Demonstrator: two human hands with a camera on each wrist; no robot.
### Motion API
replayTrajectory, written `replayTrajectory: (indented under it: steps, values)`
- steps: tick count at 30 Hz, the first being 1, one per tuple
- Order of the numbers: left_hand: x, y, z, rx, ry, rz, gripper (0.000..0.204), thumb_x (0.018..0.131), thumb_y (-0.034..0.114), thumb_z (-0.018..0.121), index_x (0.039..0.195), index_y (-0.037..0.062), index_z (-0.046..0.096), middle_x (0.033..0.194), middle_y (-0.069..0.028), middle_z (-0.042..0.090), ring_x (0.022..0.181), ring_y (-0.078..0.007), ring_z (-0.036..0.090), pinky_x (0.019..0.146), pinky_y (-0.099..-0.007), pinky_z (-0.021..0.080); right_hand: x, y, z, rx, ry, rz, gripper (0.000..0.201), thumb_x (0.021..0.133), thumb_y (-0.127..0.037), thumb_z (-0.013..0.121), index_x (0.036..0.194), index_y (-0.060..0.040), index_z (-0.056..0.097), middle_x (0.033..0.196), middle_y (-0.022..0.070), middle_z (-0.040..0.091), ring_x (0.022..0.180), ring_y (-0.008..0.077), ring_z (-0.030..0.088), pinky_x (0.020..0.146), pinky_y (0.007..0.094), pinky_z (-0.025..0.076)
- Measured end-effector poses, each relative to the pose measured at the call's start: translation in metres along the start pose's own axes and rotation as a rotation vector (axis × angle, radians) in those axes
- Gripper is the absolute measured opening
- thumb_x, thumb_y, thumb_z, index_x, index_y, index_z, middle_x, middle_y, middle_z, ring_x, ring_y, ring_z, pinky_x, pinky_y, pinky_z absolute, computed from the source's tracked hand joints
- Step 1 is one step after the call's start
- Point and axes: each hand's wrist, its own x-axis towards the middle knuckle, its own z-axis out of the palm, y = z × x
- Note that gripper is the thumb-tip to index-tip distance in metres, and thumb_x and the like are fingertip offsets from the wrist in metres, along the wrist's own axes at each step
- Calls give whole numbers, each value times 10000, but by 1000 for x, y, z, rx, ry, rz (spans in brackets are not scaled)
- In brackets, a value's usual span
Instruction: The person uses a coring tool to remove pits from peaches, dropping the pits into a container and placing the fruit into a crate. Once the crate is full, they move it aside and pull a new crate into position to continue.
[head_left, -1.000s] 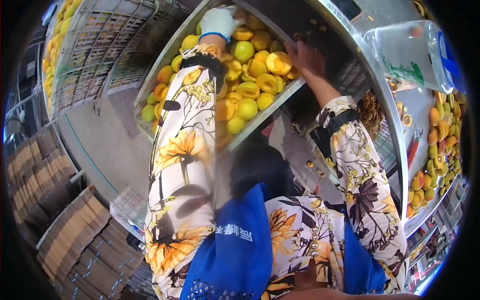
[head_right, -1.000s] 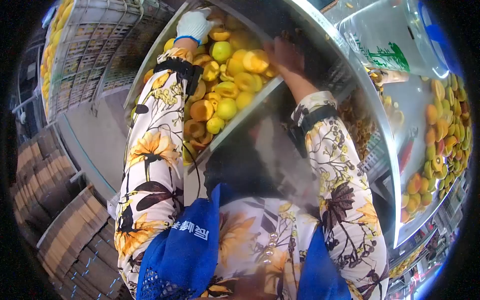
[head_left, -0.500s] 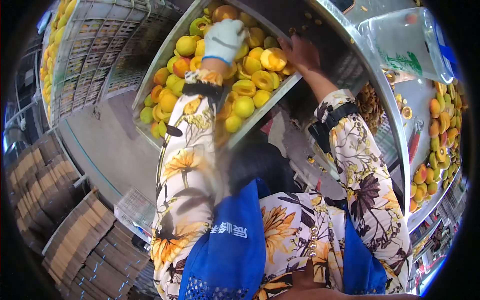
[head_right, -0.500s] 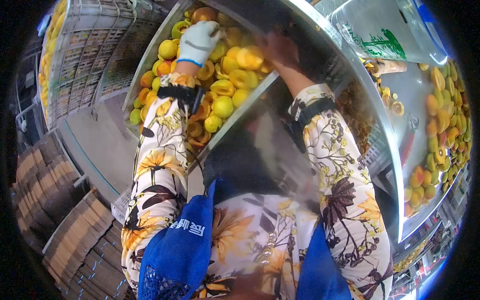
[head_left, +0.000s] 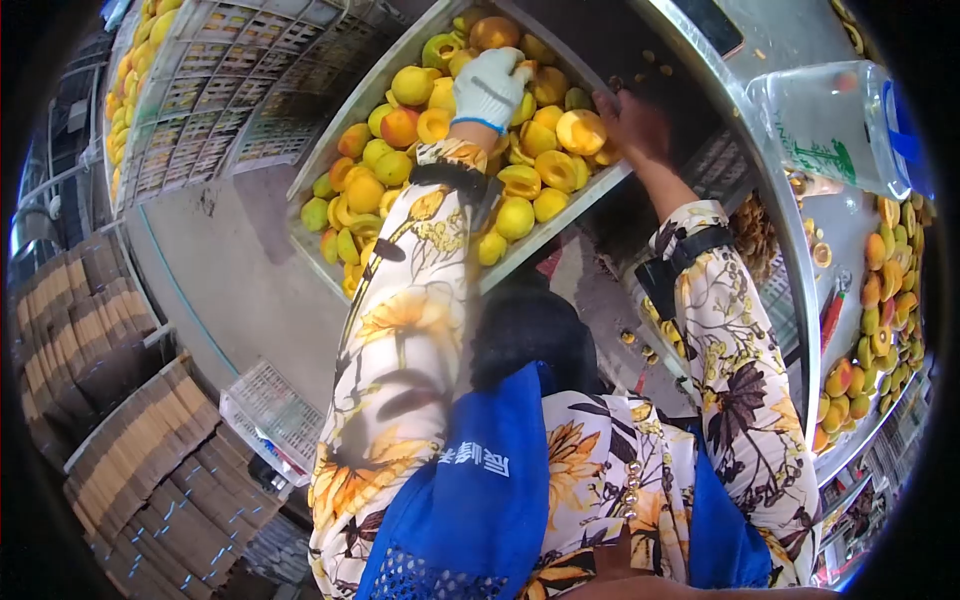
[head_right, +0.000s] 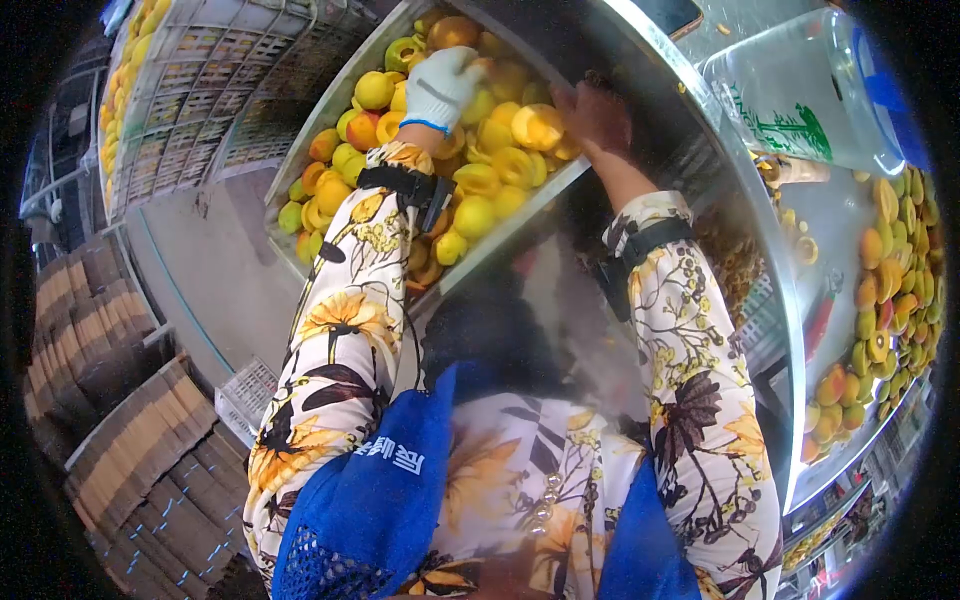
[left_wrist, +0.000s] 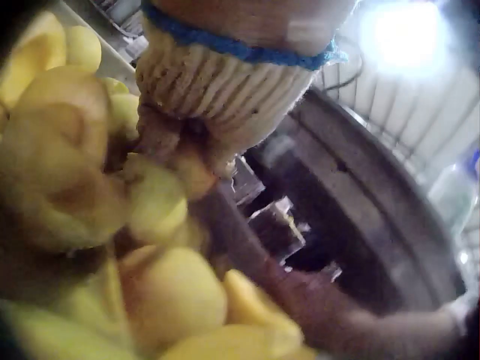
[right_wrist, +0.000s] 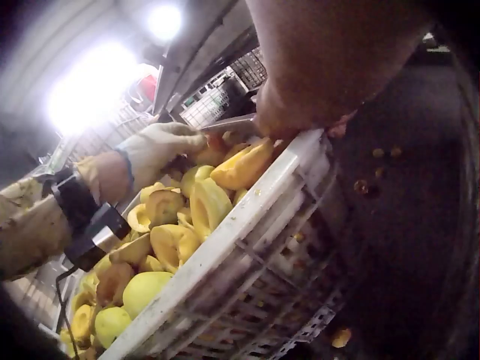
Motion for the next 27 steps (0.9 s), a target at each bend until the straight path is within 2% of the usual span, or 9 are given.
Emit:
replayTrajectory:
  steps: [4,5,6,8,11,14,17,21,27]
  values:
    - [12,0,-8,-769,-145,-311,365,794,331,643,989,22,659,808,-83,664,671,-170,616,612,-280,484,3,6,11,-9,22,-1,524,863,-552,411,923,-66,600,899,202,633,877,390,601,776,471,467]
    - [11,20,-29,-862,-353,-530,383,808,316,647,989,-22,649,786,-44,647,643,-98,578,566,-238,466,0,5,10,-5,5,-3,528,861,-556,412,927,-67,600,903,202,633,878,389,601,776,471,467]
    - [15,10,-13,-565,-374,-465,359,795,314,644,999,19,654,783,-83,660,659,-174,610,598,-293,487,0,3,5,-1,-6,-6,531,859,-559,412,932,-67,599,907,202,633,878,388,602,776,471,467]
    - [17,-6,9,136,-132,-156,324,769,323,637,959,61,661,803,-121,651,717,-278,617,660,-367,496,2,3,2,0,-13,-10,538,855,-565,414,946,-68,600,920,202,633,885,386,602,778,470,467]
    - [5,37,-6,132,214,-101,295,743,341,628,903,95,665,805,-139,632,780,-348,596,724,-417,484,0,5,5,10,-27,2,550,851,-572,415,969,-70,604,944,206,631,905,383,599,787,466,467]
    - [9,55,-2,254,389,114,420,758,400,608,1051,99,600,1128,-178,544,1025,-370,523,828,-482,432,2,1,4,25,-59,8,559,850,-578,412,983,-70,605,958,220,625,925,384,594,796,465,465]
    - [1,37,40,335,283,115,595,737,487,589,1188,103,531,1271,-227,408,1187,-419,360,945,-624,243,7,8,12,40,13,-18,566,850,-578,416,988,-63,604,948,241,620,925,399,589,798,471,462]
    - [0,38,36,358,271,109,583,746,491,580,1187,113,534,1277,-199,415,1194,-416,358,963,-644,212,5,7,11,44,31,-68,562,851,-573,423,927,-47,604,886,239,625,863,423,595,754,480,465]
    - [-7,12,23,359,139,316,641,724,509,593,1216,105,514,1282,-175,429,1199,-360,382,991,-643,154,6,9,15,20,52,-50,555,862,-546,426,948,-30,611,874,235,624,844,410,598,749,483,461]
